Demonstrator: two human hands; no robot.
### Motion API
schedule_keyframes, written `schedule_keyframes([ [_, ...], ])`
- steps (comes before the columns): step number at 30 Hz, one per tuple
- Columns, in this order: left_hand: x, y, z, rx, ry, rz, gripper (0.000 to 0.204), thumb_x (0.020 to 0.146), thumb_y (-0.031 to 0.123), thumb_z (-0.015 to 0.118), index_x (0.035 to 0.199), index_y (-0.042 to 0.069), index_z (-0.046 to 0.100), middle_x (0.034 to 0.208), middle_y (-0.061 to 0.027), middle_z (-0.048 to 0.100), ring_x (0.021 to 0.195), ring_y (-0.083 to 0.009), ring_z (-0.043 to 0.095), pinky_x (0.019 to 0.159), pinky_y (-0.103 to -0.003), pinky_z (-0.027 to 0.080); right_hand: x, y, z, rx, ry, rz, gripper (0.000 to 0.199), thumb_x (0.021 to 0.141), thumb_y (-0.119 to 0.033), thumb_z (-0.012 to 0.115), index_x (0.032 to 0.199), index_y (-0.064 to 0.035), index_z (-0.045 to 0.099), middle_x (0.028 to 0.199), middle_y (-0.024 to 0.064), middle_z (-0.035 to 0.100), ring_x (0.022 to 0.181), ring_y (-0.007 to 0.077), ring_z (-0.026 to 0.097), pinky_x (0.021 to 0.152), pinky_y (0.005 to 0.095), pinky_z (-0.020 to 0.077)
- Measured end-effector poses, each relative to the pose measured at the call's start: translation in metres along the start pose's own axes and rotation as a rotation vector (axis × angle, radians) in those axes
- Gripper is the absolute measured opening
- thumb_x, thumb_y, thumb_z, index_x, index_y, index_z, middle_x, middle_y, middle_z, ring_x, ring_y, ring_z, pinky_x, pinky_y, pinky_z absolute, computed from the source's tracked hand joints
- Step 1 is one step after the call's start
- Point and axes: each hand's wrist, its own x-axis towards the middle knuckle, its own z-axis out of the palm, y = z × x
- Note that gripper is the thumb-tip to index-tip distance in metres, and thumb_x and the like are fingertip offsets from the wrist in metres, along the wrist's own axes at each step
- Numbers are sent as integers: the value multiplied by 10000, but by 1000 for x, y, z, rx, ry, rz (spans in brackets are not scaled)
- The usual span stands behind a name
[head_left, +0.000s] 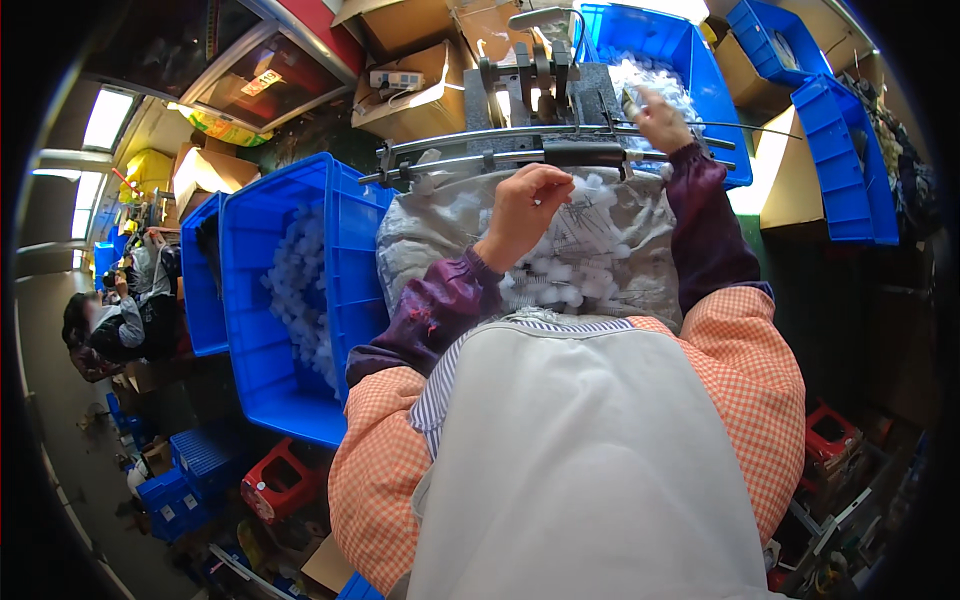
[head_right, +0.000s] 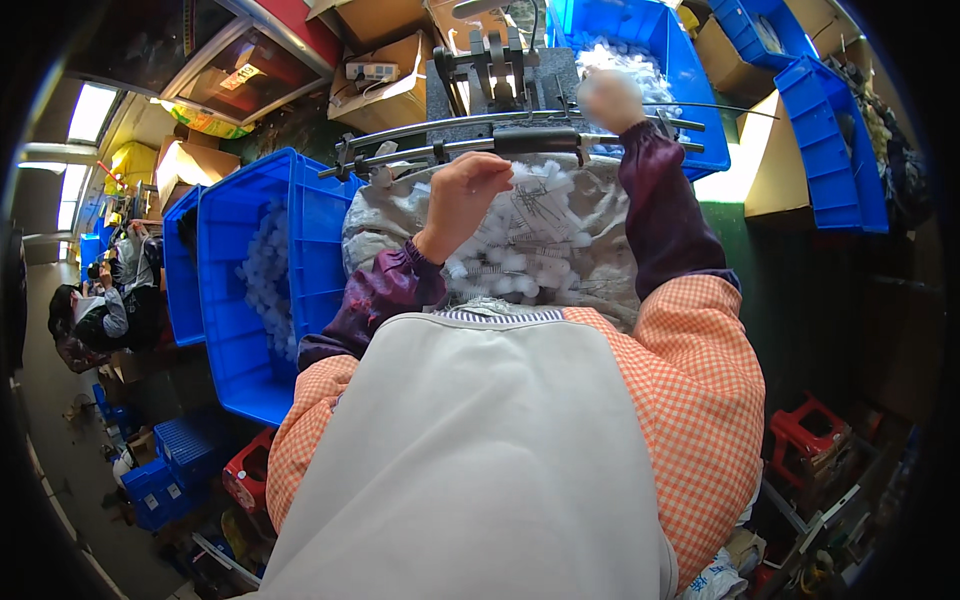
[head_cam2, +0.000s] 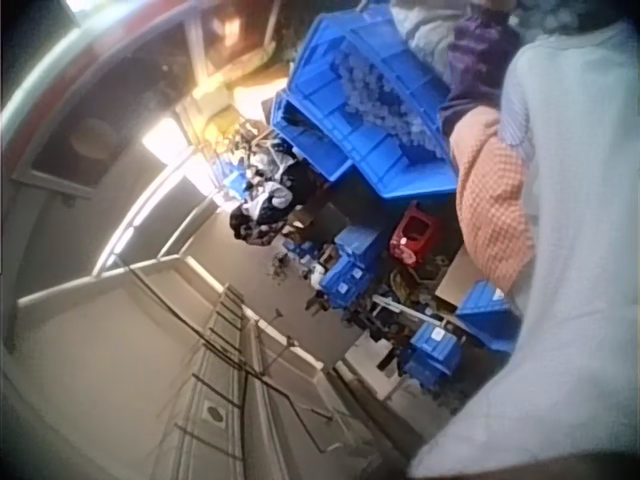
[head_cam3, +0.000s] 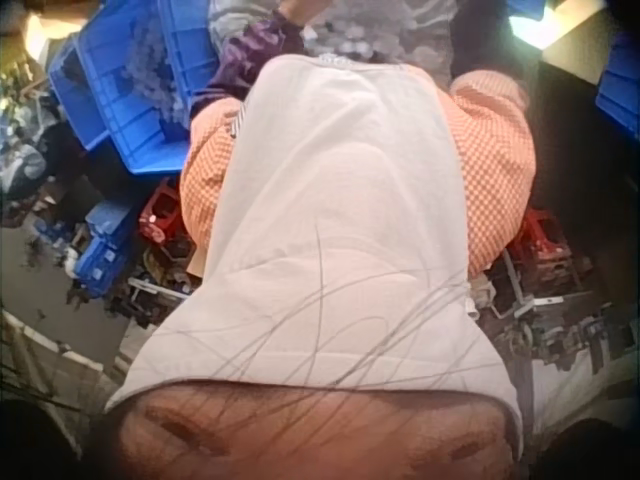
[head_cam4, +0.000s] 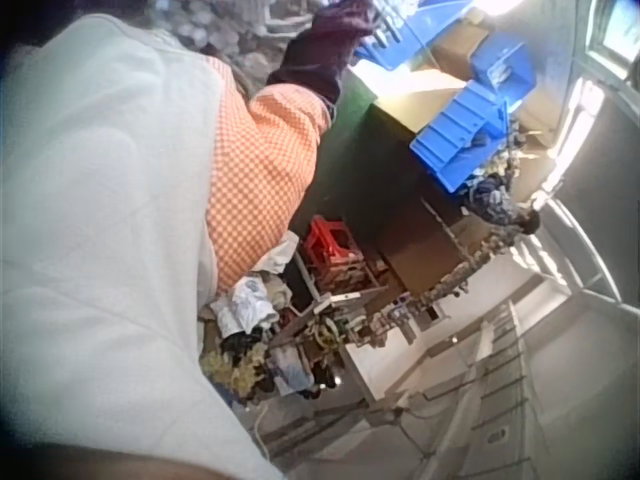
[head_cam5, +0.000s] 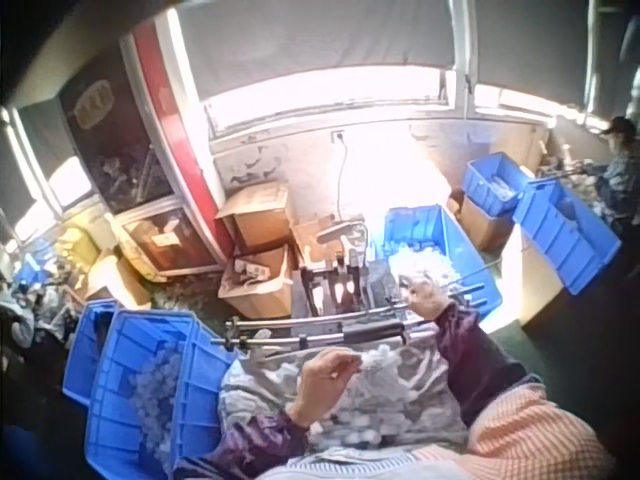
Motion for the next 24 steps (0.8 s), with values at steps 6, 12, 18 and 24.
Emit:
schedule_keyframes([
  [6,11,-16,6,50,57,-44,251,772,74,664,994,-16,591,898,-118,613,711,-190,644,601,-248,517,-48,-89,-3,870,-678,-276,353,893,-152,542,1199,15,492,1044,70,601,983,117,525,872,259,422],
  [12,-7,-42,39,682,-350,69,465,783,268,642,1140,8,495,1078,-157,554,976,-302,550,851,-349,448,24,-29,51,-111,123,-70,237,852,-265,521,1017,-122,615,967,39,617,902,248,562,788,355,453],
  [18,3,-67,81,981,-538,394,413,763,274,618,1093,41,534,1095,-147,521,1063,-307,488,896,-387,405,48,-38,69,-434,65,14,221,848,-212,487,1031,-167,601,1025,20,586,1053,234,480,871,372,404],
  [24,-4,-74,84,930,-833,145,314,755,181,564,1045,60,563,1027,-134,553,910,-310,561,795,-409,452,56,-30,77,-375,51,-21,228,857,-259,479,1029,-174,602,1043,11,587,1073,228,473,886,374,381],
])
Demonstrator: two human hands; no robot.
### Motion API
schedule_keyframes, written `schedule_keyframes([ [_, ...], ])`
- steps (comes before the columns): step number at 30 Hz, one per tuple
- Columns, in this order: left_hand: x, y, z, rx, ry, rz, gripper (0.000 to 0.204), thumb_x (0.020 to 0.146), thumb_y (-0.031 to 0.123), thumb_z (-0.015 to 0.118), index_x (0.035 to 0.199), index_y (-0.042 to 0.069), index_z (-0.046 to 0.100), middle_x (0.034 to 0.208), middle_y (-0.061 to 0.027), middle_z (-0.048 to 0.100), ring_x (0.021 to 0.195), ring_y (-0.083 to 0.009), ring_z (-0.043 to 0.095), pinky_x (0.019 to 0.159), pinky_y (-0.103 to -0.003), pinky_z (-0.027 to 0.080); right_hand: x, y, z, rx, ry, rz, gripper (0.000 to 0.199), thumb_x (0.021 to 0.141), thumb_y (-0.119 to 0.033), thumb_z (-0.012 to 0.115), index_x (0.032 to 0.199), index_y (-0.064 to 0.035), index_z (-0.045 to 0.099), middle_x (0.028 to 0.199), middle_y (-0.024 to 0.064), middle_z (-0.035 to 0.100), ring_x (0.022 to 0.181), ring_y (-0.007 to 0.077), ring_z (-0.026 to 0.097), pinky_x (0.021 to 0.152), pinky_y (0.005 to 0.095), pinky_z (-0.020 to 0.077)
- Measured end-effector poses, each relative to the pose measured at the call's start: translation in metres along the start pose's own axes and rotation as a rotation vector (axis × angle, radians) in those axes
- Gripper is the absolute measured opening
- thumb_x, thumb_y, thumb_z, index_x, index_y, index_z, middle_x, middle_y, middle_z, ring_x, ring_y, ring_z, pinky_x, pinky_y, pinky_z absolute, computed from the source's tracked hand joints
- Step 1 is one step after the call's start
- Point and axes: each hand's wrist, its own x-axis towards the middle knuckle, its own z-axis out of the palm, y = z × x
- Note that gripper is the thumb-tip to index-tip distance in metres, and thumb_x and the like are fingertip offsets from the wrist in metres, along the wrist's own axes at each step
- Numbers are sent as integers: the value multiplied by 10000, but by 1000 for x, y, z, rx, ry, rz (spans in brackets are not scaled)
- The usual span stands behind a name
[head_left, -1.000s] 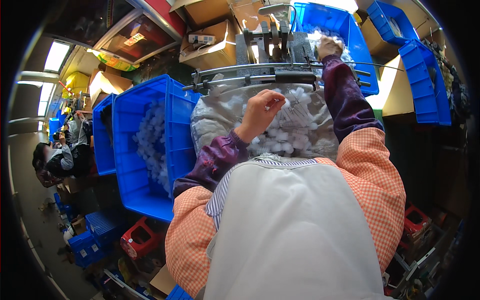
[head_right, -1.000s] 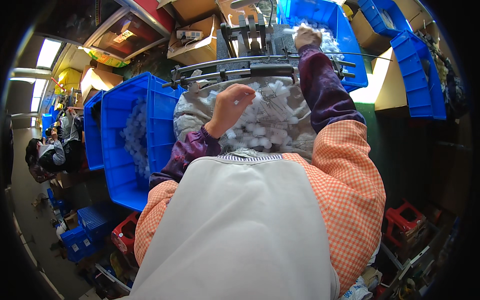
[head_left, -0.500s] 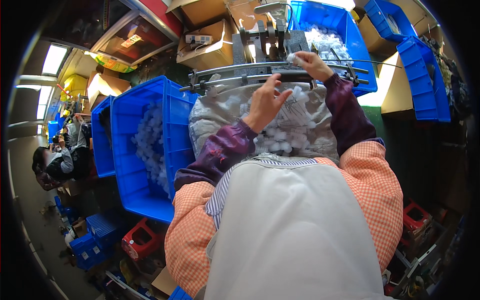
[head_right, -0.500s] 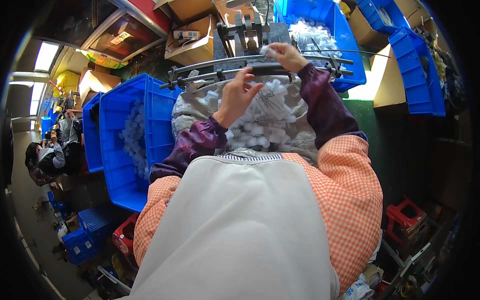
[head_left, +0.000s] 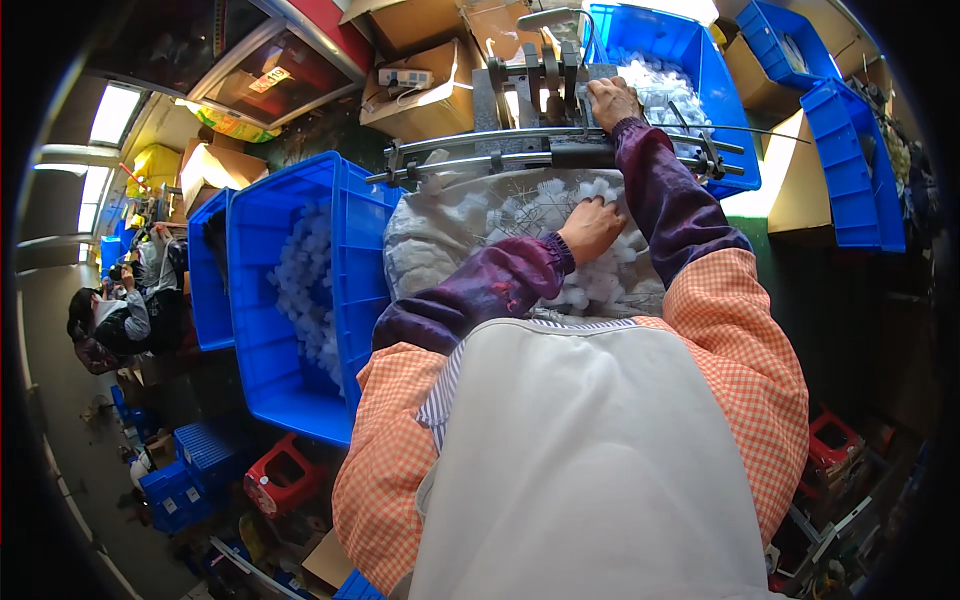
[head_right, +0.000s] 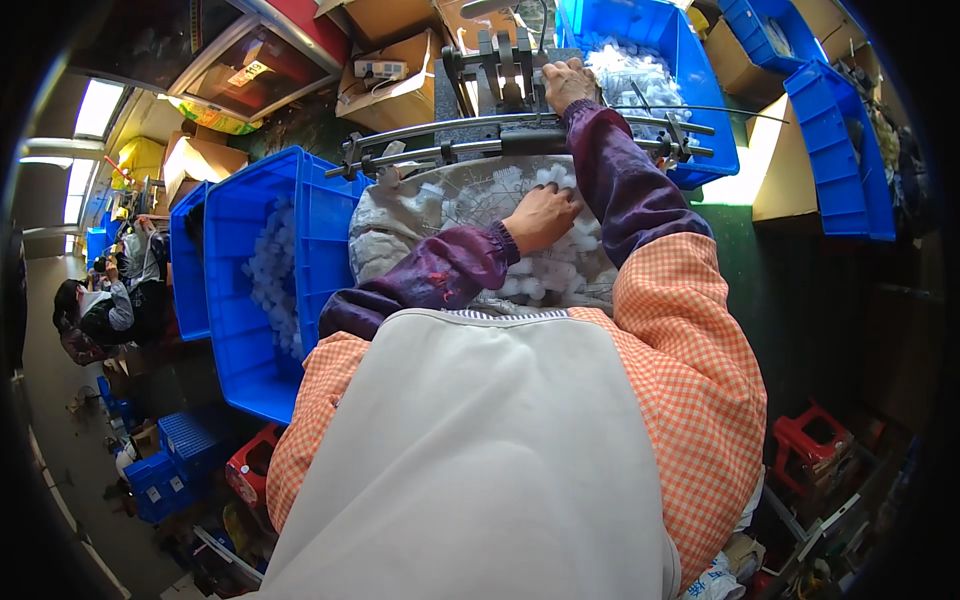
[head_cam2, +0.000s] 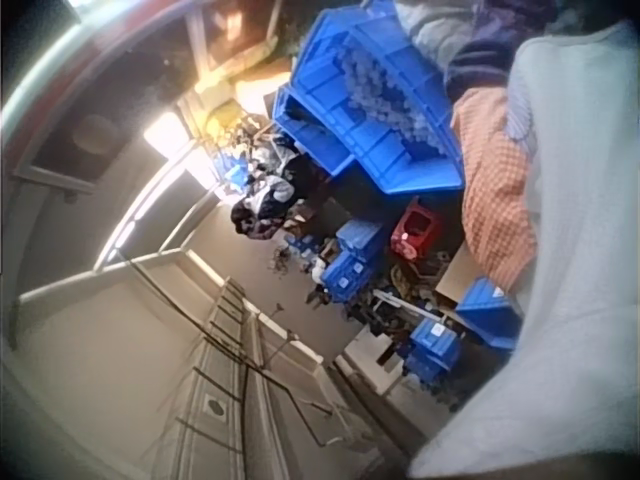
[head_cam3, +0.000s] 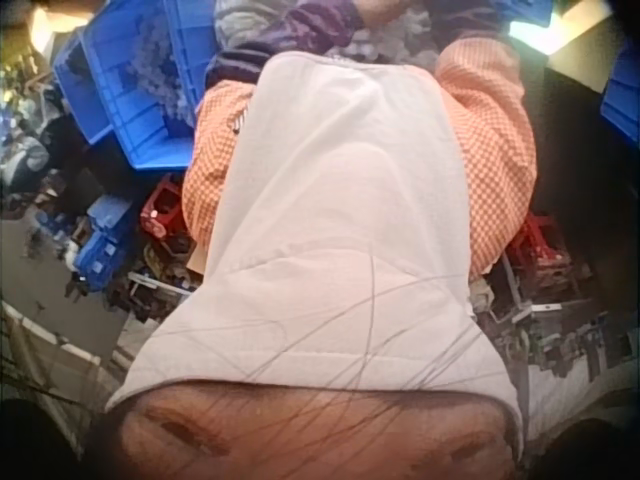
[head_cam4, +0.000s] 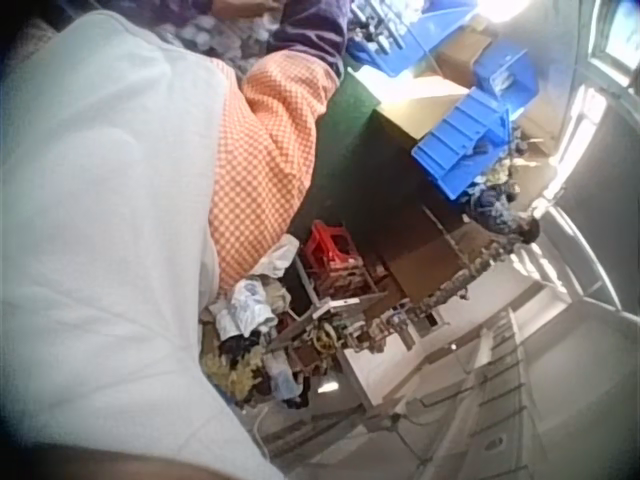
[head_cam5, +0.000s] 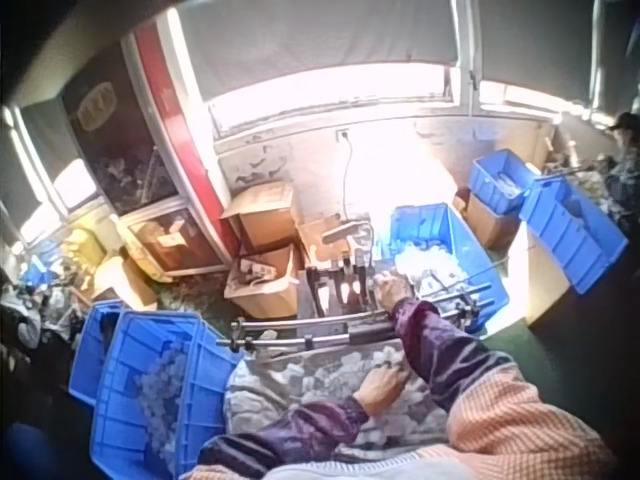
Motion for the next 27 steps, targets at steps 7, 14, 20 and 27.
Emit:
schedule_keyframes([
  [7,-20,4,-6,-84,81,-70,248,722,159,563,952,70,586,956,-142,546,916,-295,539,779,-395,434,5,2,1,47,-89,111,250,865,-290,472,1069,-231,604,1078,-22,583,1086,203,471,968,454,266],
  [14,-33,5,-10,-219,357,-52,139,768,153,573,902,116,579,910,-62,558,907,-266,515,774,-384,389,-19,13,-13,-50,-29,162,334,778,-364,537,1048,-185,620,1157,70,504,1156,266,360,971,470,237],
  [20,-44,7,-24,-425,558,45,119,729,62,611,835,116,605,914,-52,581,870,-255,537,774,-370,400,-16,-3,-4,-52,-33,167,345,760,-340,541,1031,-142,620,1121,79,515,1119,271,384,915,445,271],
  [27,-57,4,-42,-577,745,67,140,682,8,668,794,89,645,932,-68,596,861,-244,564,712,-324,449,-13,-54,-3,-77,20,109,289,824,-308,469,997,-131,619,1065,85,541,1091,262,408,931,458,237],
])
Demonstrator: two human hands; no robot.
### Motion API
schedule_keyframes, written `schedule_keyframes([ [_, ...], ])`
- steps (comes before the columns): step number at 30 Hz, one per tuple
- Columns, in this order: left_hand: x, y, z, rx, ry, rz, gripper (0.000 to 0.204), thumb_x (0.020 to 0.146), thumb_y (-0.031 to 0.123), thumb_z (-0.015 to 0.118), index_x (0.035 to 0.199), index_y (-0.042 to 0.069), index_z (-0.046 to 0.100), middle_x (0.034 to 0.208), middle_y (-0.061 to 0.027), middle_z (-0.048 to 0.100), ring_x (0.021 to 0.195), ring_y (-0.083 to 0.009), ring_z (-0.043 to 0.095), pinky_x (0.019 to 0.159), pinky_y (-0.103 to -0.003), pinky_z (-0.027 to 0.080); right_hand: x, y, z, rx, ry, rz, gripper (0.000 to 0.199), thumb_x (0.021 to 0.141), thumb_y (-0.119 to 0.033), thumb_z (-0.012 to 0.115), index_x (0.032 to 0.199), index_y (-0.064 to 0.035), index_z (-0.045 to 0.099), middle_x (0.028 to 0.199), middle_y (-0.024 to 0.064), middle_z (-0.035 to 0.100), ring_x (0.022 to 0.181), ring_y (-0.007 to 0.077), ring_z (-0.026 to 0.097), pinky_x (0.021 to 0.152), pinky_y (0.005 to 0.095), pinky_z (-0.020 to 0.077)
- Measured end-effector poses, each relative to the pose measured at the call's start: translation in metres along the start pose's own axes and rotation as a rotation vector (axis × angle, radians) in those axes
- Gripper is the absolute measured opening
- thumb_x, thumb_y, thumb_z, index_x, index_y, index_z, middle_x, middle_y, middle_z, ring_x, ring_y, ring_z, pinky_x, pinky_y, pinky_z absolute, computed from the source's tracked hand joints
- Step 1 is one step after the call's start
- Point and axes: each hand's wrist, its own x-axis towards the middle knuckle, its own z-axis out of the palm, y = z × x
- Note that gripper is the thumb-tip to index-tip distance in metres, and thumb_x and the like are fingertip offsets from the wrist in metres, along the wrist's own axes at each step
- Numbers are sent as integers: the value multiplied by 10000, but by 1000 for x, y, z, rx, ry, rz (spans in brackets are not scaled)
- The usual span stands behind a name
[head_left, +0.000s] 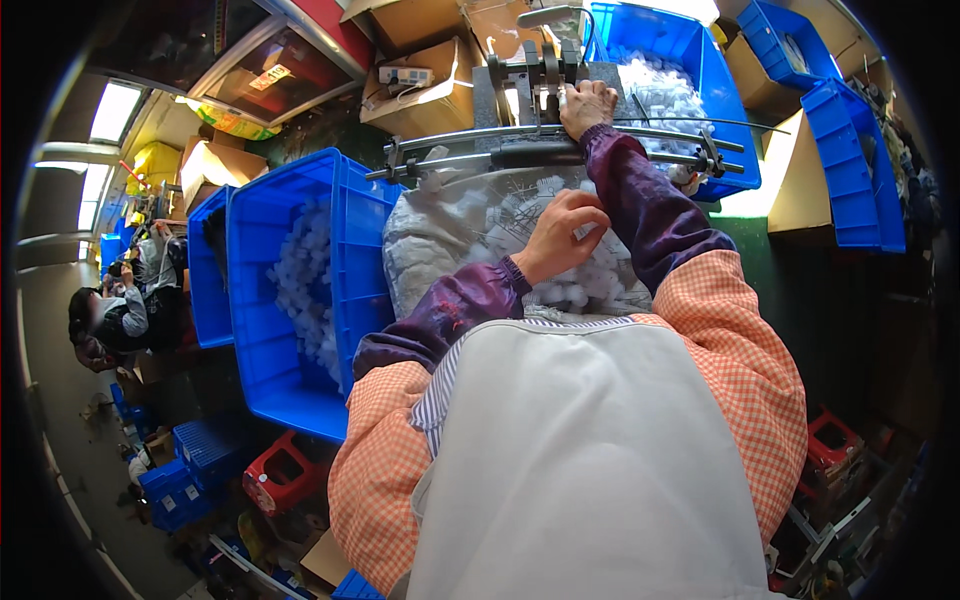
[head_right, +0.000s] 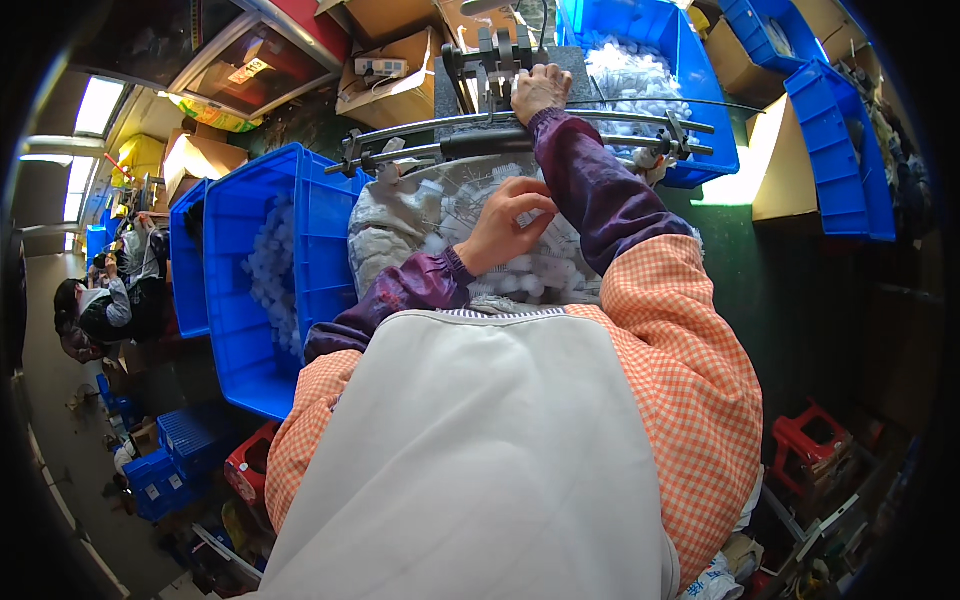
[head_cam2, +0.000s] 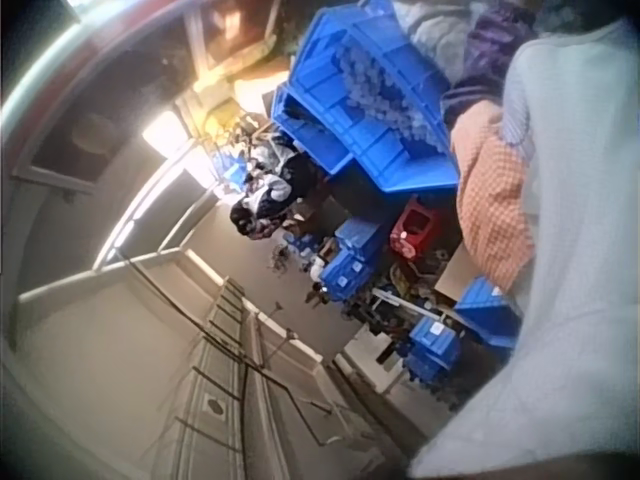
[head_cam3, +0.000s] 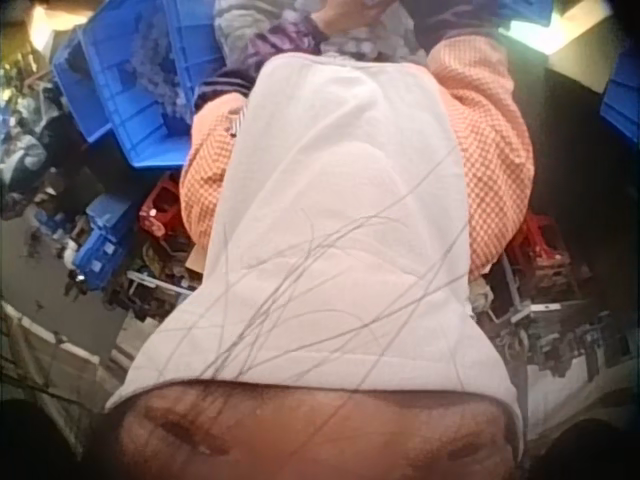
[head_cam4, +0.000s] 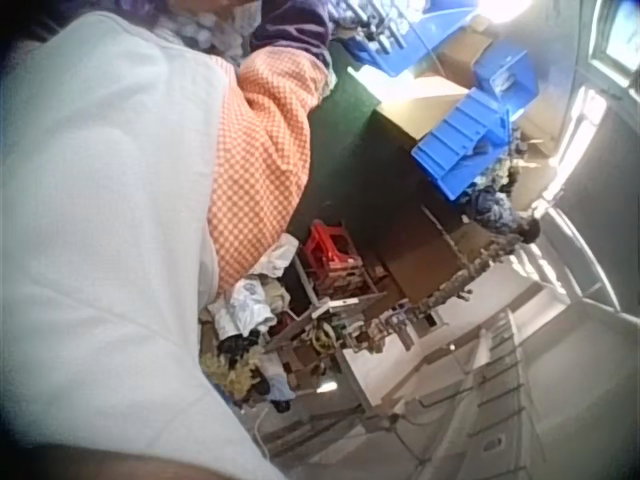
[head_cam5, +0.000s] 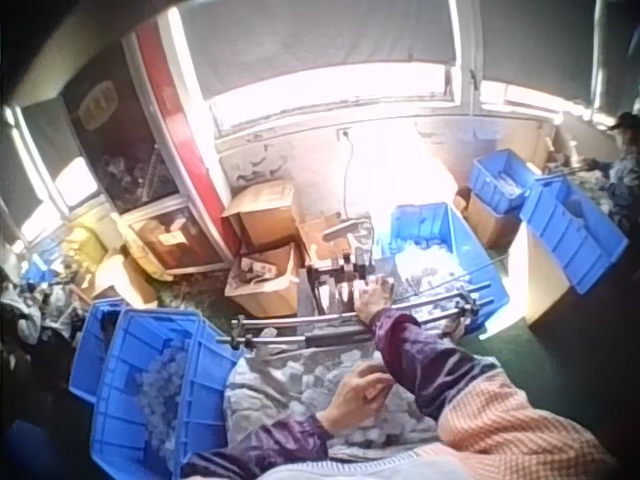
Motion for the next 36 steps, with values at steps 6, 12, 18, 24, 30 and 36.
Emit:
schedule_keyframes([
  [6,-1,2,-19,-218,140,-188,135,724,-11,666,838,56,638,914,-53,589,784,-149,575,613,-240,466,-1,21,2,-69,8,11,297,761,-292,522,1008,-151,608,1063,61,555,1072,263,445,898,450,282],
  [12,1,-6,-25,-418,286,-227,106,773,-49,620,872,-11,607,940,-55,564,780,-91,572,653,-201,495,5,65,4,0,-17,27,277,795,-239,472,1015,-146,612,1081,82,569,1064,248,512,913,442,304],
  [18,8,-10,-22,-473,277,-280,89,784,-35,622,869,-11,612,948,-50,562,785,-86,577,659,-194,500,29,86,-28,-185,-244,21,294,820,-197,429,1079,-144,557,1085,144,581,979,282,581,820,447,409],
  [24,31,-13,-12,-475,279,-204,113,779,-57,620,883,-18,607,956,-49,572,749,-92,591,647,-196,494,-11,128,-66,200,52,106,429,799,-190,491,1214,-87,487,1131,195,534,991,311,562,782,416,462],
  [30,47,-31,-3,-433,322,-238,184,770,27,659,943,1,603,957,-85,585,759,-125,615,629,-228,513,-69,76,-102,1288,-748,-428,367,916,-232,503,1197,5,500,1089,54,569,983,108,503,883,246,390],
  [36,14,-22,24,366,-219,-11,423,749,244,670,1111,73,534,993,-106,579,904,-256,558,794,-354,451,-5,78,-11,382,43,-90,209,823,-204,534,973,-83,615,970,110,601,917,309,568,773,387,461],
])
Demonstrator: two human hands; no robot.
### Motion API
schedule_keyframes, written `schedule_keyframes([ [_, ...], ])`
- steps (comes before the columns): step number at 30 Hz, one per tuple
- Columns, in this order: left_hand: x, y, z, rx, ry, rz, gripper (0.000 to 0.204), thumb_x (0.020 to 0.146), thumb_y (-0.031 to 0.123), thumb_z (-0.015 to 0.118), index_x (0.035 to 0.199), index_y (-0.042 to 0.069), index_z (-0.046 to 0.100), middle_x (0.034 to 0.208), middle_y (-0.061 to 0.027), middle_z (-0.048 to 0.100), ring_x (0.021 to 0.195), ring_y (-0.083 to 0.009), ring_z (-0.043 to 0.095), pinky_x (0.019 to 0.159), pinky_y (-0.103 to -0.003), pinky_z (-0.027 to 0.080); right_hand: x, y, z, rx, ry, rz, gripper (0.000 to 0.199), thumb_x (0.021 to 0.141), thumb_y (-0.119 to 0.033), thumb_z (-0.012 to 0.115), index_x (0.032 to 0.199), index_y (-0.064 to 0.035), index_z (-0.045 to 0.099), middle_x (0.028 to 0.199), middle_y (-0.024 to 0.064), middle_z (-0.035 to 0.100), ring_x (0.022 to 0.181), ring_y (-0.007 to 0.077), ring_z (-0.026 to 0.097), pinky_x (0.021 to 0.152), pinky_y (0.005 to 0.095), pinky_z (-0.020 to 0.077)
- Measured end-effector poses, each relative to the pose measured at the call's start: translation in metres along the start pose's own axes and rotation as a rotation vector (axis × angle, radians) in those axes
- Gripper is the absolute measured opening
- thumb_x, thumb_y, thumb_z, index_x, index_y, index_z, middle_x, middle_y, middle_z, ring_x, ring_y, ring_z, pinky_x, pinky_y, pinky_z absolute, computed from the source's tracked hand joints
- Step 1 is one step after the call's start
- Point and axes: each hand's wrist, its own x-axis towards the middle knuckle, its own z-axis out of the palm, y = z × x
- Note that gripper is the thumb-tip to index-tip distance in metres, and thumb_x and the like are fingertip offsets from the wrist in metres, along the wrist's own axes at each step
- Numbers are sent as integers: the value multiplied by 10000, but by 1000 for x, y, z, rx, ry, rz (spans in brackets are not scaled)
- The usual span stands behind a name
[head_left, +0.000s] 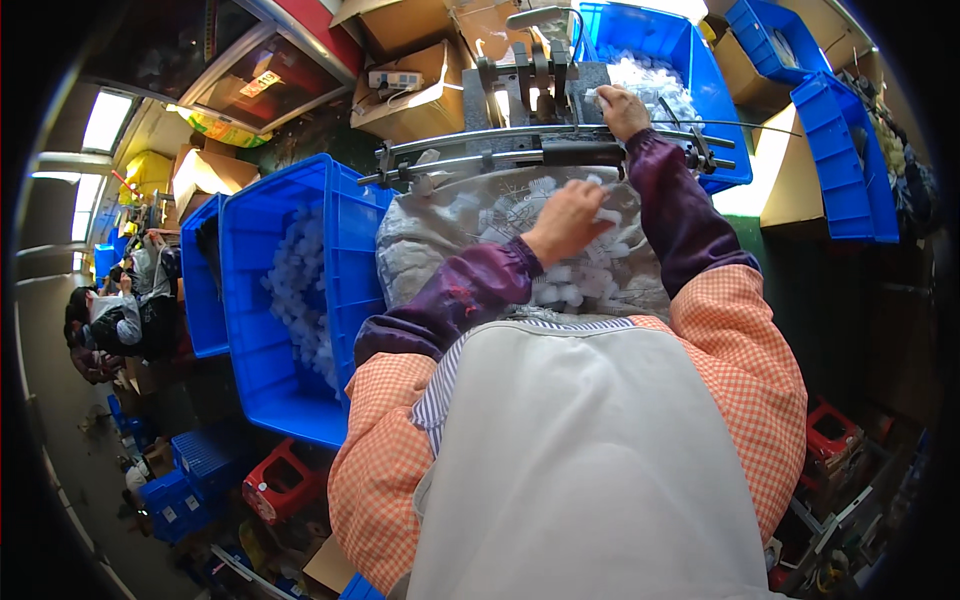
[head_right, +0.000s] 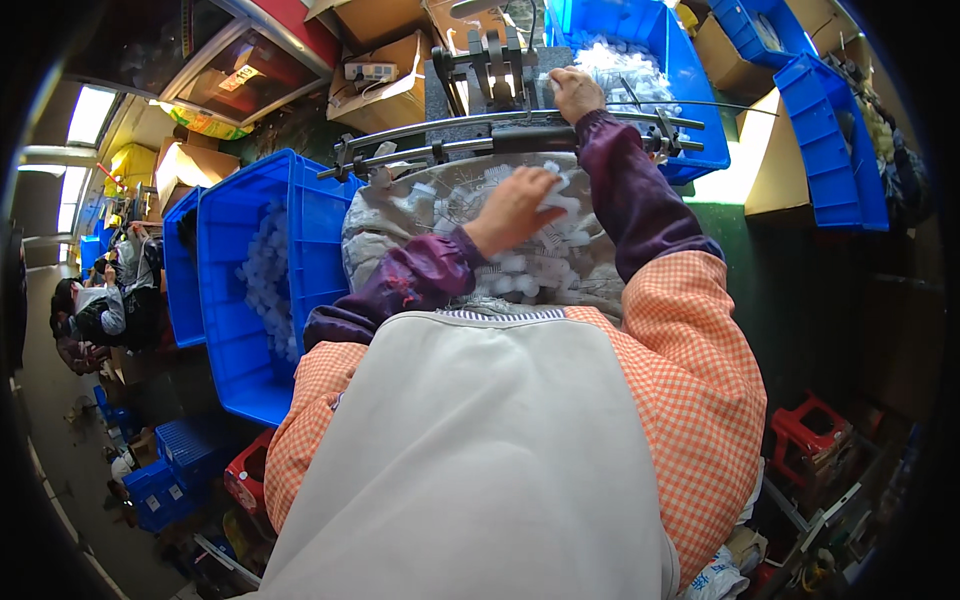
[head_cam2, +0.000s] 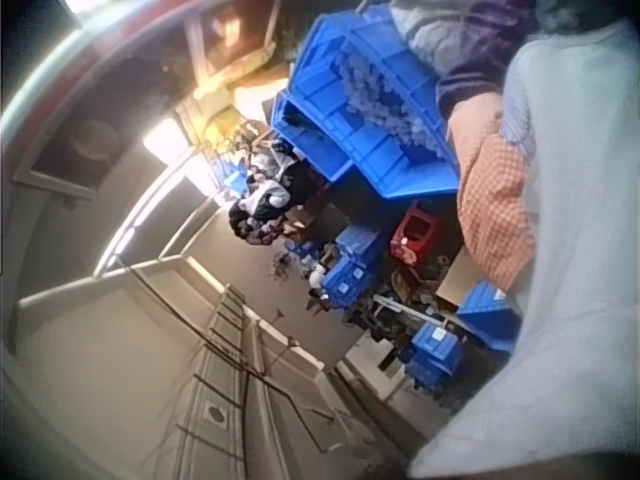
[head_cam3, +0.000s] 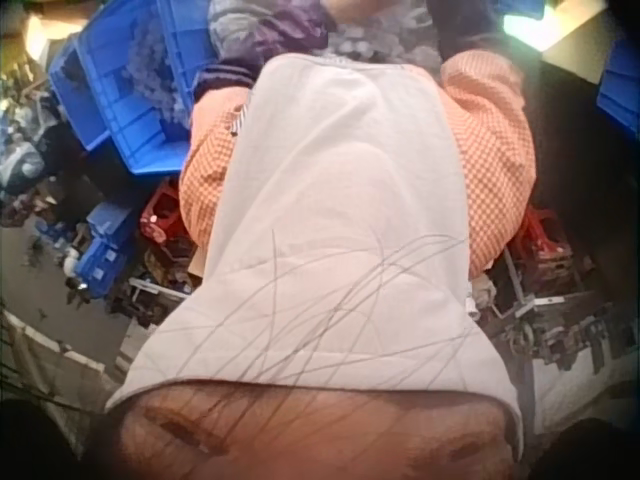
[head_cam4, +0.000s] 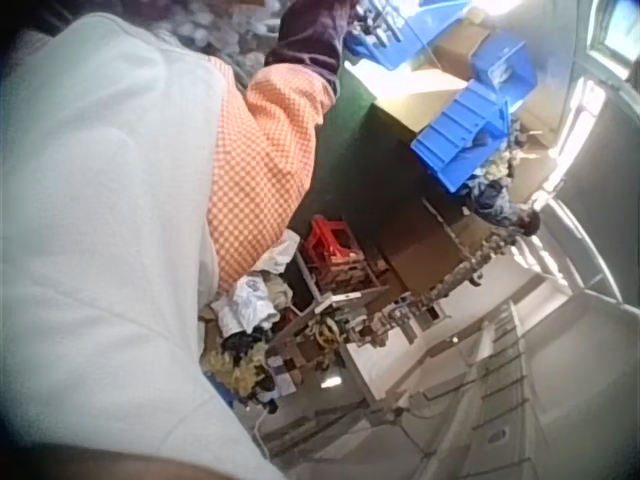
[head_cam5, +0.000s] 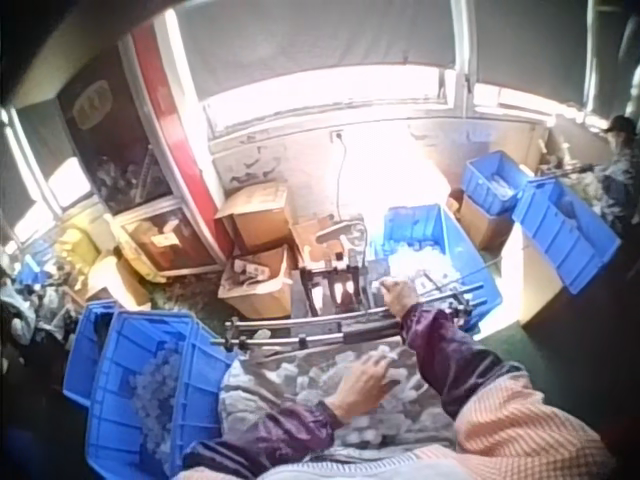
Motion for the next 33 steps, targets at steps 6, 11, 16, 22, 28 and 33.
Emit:
schedule_keyframes([
  [6,-21,11,28,305,-377,45,245,748,187,625,976,112,574,931,-70,546,930,-228,514,770,-339,399,22,-12,27,-287,28,-33,168,793,-124,533,942,-122,610,993,65,582,995,285,515,830,381,437],
  [11,-27,6,15,-1,-236,5,200,767,138,599,955,77,564,949,-82,521,935,-253,502,806,-358,423,25,-6,33,-243,14,-76,168,821,-189,513,953,-135,601,994,49,583,1015,253,503,854,385,420],
  [16,-33,-2,12,-92,-197,43,194,776,113,589,957,49,558,969,-102,505,940,-265,495,823,-349,432,30,-9,27,-149,-67,-16,220,834,-228,505,1010,-150,611,1049,20,587,1060,238,490,906,394,371],
  [22,-32,-3,10,-168,-131,54,200,770,49,583,969,46,582,1015,-110,517,974,-276,498,821,-351,445,24,-5,18,-341,-27,162,276,799,-301,537,1033,-183,622,1103,5,583,1096,207,476,954,440,290],
  [28,-26,2,-2,-224,21,99,164,766,45,600,930,56,595,1001,-104,550,938,-281,534,779,-344,465,6,-11,14,-369,-47,142,318,764,-342,545,1002,-150,632,1110,65,518,1111,271,386,919,438,274],
  [33,-17,14,-20,-244,155,152,160,760,45,614,919,62,596,964,-89,570,890,-272,558,749,-359,472,10,-37,29,-394,-81,115,294,781,-323,522,983,-138,629,1070,73,532,1076,272,409,889,442,287],
])
